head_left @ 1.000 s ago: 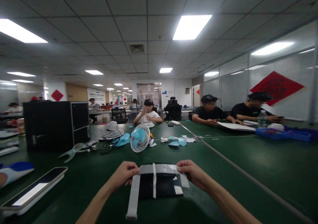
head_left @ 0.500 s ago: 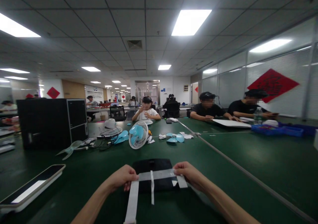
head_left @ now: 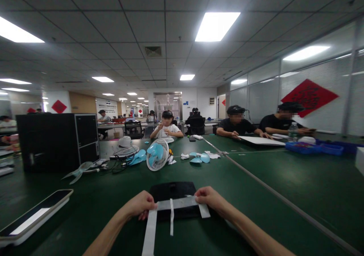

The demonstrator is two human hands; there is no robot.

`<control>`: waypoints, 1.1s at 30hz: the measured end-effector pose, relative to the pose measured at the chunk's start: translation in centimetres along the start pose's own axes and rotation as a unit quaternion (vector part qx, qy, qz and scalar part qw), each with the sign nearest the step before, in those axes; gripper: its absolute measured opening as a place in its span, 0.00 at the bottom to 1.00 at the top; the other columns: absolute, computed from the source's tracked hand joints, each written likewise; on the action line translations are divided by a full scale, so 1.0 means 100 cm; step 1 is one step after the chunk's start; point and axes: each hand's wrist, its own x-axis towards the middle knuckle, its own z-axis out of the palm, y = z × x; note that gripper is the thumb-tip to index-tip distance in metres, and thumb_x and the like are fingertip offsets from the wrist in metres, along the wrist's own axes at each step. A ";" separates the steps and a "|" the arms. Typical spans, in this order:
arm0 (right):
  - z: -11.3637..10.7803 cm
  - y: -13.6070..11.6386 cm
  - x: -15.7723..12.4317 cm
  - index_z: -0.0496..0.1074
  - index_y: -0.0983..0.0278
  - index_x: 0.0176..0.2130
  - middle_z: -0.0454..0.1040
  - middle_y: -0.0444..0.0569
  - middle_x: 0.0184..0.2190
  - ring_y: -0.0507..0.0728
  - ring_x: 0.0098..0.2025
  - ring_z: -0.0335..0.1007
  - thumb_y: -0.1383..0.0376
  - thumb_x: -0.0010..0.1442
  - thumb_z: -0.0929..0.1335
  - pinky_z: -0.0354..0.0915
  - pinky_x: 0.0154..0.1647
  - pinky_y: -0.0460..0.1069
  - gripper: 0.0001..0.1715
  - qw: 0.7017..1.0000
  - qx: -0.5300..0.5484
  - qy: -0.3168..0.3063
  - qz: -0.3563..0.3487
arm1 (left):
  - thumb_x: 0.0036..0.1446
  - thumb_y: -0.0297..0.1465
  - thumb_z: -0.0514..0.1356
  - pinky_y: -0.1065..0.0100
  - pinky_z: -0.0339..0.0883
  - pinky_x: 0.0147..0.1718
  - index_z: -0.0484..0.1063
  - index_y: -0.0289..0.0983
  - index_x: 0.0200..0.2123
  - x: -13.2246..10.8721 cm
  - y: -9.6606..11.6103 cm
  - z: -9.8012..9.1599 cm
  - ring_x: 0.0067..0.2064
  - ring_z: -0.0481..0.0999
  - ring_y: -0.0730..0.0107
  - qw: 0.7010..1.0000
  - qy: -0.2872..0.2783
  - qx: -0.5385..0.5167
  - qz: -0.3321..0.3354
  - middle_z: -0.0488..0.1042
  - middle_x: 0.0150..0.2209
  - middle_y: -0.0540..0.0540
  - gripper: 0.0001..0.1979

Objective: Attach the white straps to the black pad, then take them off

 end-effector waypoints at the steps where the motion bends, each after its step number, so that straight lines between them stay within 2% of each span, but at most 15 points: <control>1: 0.001 0.000 0.000 0.76 0.67 0.35 0.75 0.45 0.28 0.53 0.31 0.67 0.65 0.49 0.68 0.60 0.32 0.46 0.12 1.000 -0.014 0.005 -0.003 | 0.42 0.50 0.63 0.75 0.50 0.15 0.69 0.35 0.23 0.001 -0.001 0.000 0.16 0.62 0.79 1.000 0.002 0.005 -0.002 0.67 0.16 0.54 0.22; 8: 0.003 0.002 0.003 0.76 0.68 0.34 0.75 0.46 0.28 0.52 0.30 0.67 0.67 0.50 0.67 0.60 0.31 0.45 0.11 0.997 -0.072 0.019 -0.019 | 0.43 0.50 0.62 0.75 0.48 0.16 0.72 0.35 0.24 0.007 -0.010 -0.003 0.17 0.61 0.79 0.999 0.021 0.040 -0.010 0.66 0.17 0.54 0.22; 18: 0.007 -0.004 0.002 0.77 0.68 0.35 0.76 0.46 0.29 0.53 0.31 0.69 0.69 0.49 0.68 0.61 0.31 0.45 0.11 0.991 -0.128 0.046 -0.017 | 0.43 0.50 0.61 0.75 0.49 0.16 0.70 0.36 0.23 0.018 -0.021 -0.005 0.18 0.60 0.78 0.997 0.020 0.069 -0.015 0.62 0.16 0.56 0.21; 33: 0.010 -0.014 -0.006 0.78 0.67 0.36 0.78 0.50 0.34 0.55 0.36 0.72 0.67 0.52 0.67 0.63 0.34 0.46 0.11 0.976 -0.205 0.062 -0.046 | 0.45 0.41 0.59 0.72 0.49 0.19 0.68 0.36 0.20 0.013 -0.010 -0.001 0.20 0.59 0.75 0.990 0.050 0.128 -0.005 0.61 0.16 0.56 0.14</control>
